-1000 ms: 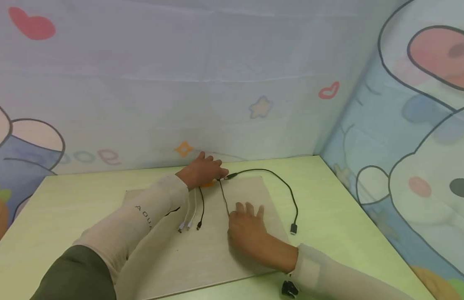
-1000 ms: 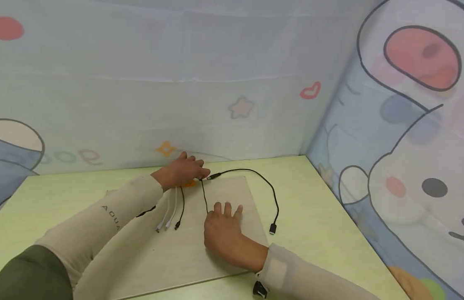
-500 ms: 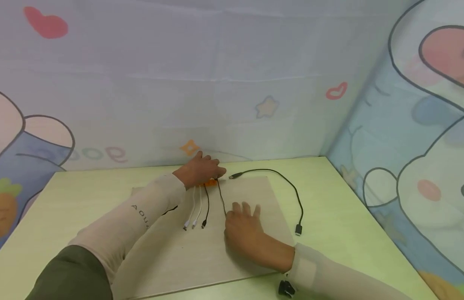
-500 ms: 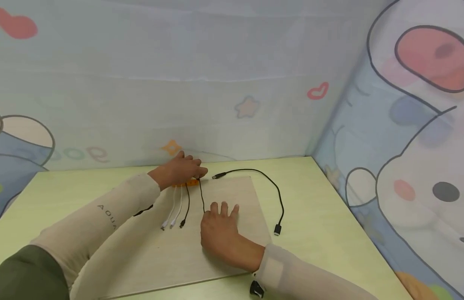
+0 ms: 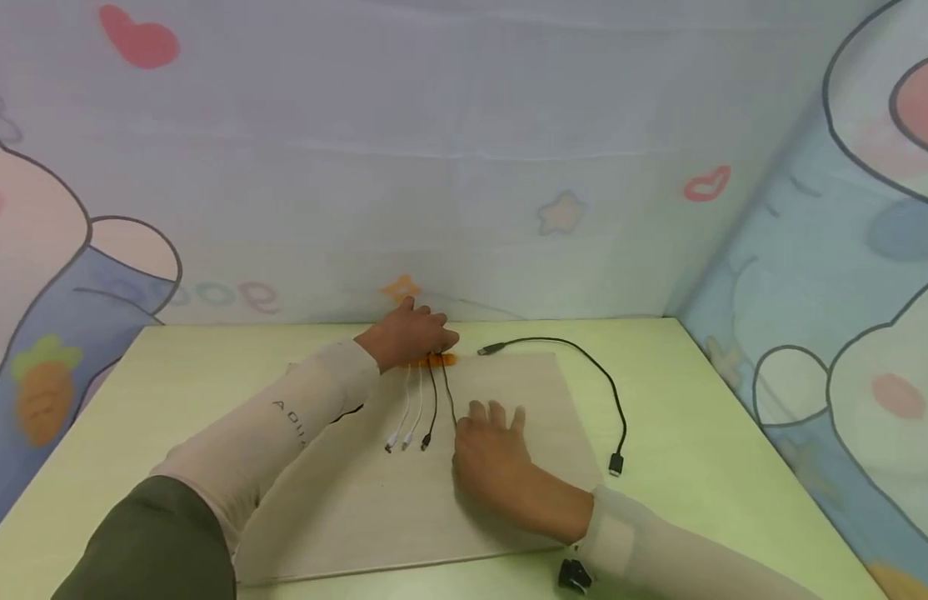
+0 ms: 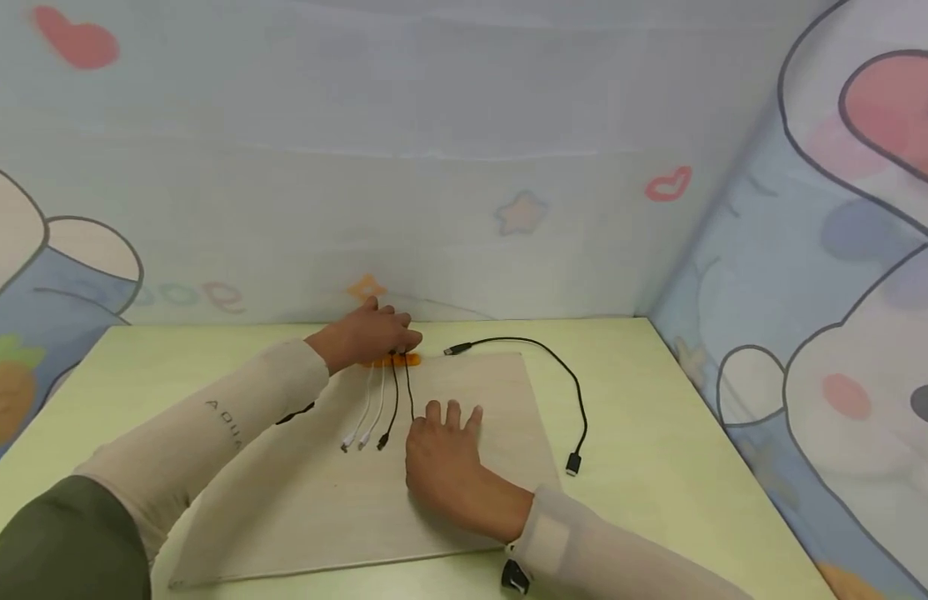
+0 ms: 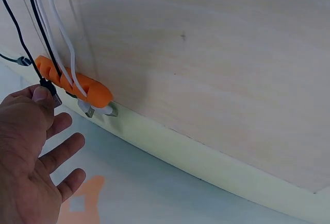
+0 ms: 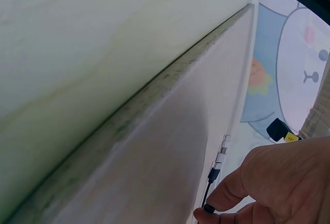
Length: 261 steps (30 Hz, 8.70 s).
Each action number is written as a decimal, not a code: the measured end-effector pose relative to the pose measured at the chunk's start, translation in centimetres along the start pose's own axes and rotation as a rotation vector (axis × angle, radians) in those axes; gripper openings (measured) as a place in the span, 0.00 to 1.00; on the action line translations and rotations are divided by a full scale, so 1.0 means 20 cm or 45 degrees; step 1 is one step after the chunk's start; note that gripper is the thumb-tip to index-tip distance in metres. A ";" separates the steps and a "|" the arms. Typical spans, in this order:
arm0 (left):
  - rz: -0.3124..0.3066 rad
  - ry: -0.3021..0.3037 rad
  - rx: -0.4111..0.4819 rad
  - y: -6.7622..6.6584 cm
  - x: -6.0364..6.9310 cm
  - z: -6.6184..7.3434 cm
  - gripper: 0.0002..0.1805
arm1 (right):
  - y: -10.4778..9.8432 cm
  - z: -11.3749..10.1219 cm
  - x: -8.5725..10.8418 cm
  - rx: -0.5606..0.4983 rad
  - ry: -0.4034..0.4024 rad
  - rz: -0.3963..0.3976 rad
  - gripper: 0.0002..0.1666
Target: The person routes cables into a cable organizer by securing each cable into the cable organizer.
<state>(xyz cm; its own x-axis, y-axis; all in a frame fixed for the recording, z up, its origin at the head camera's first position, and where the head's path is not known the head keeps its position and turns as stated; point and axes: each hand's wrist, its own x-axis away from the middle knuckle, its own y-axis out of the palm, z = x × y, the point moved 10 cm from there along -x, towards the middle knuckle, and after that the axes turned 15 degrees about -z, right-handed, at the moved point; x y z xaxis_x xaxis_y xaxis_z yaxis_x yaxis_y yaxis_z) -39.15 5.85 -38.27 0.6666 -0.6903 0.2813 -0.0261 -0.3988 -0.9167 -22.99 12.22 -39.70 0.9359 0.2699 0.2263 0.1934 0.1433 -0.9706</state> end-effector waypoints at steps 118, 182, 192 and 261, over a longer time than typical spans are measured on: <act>0.056 0.007 -0.348 -0.33 -0.42 0.64 0.21 | 0.03 0.48 0.31 -0.083 0.161 0.104 0.08; 0.054 0.016 -0.367 -0.51 -0.74 1.25 0.23 | 0.27 1.08 0.55 -0.292 0.533 -0.186 0.17; 0.108 -0.039 -0.286 -0.52 -0.80 1.21 0.20 | 0.25 1.10 0.59 -0.273 0.536 -0.135 0.16; 0.256 0.072 -0.285 -0.58 -0.53 0.82 0.14 | 0.15 0.95 0.56 -0.186 0.449 -0.056 0.19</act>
<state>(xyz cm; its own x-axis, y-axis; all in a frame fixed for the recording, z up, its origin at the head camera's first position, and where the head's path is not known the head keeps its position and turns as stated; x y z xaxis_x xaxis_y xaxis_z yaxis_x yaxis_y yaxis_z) -33.68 27.56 -35.31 0.5891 -0.7988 0.1220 -0.3211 -0.3699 -0.8718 -17.42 33.69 -38.42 0.9646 -0.0816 0.2508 0.2519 0.0035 -0.9678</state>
